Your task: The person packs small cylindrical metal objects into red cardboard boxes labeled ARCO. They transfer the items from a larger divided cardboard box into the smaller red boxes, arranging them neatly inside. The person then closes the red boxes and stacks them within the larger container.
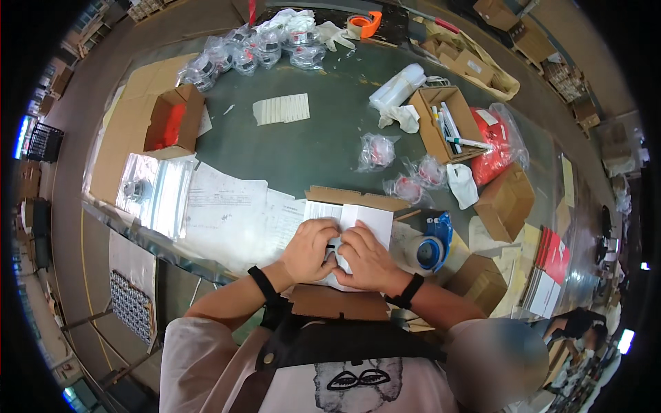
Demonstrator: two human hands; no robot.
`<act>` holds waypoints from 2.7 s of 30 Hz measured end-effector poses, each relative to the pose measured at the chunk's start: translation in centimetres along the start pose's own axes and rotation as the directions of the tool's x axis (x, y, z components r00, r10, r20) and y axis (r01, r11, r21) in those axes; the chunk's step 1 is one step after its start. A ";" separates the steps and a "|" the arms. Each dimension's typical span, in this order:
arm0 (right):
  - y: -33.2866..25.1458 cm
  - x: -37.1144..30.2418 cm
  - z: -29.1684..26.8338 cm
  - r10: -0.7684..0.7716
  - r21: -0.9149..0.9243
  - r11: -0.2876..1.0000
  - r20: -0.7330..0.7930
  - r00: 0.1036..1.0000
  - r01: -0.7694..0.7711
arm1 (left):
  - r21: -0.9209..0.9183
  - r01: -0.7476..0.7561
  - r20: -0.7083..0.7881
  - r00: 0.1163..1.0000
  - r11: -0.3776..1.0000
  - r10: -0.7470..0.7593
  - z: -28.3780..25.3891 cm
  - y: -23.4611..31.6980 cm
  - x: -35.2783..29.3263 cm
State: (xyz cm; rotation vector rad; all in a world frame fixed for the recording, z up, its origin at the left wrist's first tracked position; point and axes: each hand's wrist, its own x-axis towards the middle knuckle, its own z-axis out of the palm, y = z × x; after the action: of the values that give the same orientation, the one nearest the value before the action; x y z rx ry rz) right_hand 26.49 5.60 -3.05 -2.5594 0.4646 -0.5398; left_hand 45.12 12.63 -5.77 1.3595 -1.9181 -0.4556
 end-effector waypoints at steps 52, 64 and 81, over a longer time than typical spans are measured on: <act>3.6 -1.9 -3.4 0.275 -0.324 0.931 0.318 0.908 -0.168 | 0.492 -0.157 0.477 0.871 0.857 -0.114 -2.8 -0.7 3.1; 0.6 -4.4 -5.9 0.235 0.043 0.967 0.209 0.949 -0.249 | 0.020 0.100 0.588 0.803 0.995 -0.093 -6.5 1.5 1.4; -2.7 -5.1 -4.9 0.422 0.212 0.895 -0.118 0.899 -0.392 | 0.251 0.058 -0.079 0.996 0.966 -0.039 -4.2 4.6 -1.3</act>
State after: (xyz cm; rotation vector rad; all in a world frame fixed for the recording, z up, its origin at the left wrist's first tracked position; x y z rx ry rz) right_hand 20.52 8.09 0.81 -2.1634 0.9401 -0.6023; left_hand 45.39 16.06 -0.40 1.5663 -1.9355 -0.1835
